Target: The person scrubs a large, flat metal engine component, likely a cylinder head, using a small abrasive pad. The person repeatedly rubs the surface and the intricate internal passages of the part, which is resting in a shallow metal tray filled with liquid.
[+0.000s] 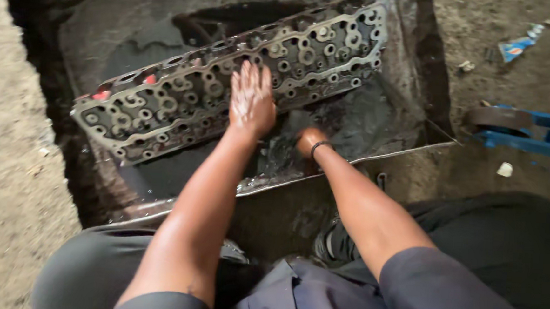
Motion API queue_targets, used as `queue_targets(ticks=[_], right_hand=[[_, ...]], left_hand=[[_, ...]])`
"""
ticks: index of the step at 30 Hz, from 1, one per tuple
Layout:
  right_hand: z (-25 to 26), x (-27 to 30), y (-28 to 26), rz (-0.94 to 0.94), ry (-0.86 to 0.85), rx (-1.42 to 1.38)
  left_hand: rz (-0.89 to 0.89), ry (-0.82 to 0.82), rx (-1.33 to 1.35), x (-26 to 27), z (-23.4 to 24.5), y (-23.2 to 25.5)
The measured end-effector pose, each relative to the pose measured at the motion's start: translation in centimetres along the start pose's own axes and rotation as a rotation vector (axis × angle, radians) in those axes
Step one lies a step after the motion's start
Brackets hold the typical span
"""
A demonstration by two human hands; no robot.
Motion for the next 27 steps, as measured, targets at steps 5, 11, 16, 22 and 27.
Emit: queue_targets(ticks=[5,11,16,22,27], right_hand=[[8.0,5.5,-2.6,-0.291,0.344,0.198],[4.3,4.6,-6.6,-0.012,-0.100,0.154],[7.2,2.3,-6.7,-0.047,-0.102,-0.066],[6.9,3.9,-7.0,-0.042,0.040,0.281],[0.3,3.4,-11.1,0.137,-0.146,0.159]], left_hand=[[0.131,-0.268,0.172,7.0,-3.7,-1.2],[0.261,-0.614,0.088,14.0,-6.8,-5.4],[0.400,-0.632,0.073,16.9,-8.2,-9.3],[0.424,-0.582,0.140,16.8,-7.5,-9.3],[0.564,-0.634,0.330,18.2,-7.5,-8.8]])
Point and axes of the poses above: each hand's wrist, its own x-axis away from the middle knuckle, its own z-axis out of the back of the hand, y = z × x, the point moved 7 cm from there along -x, towards the middle knuckle, and after that the axes turned 9 degrees about z, right-handed, at the moved point
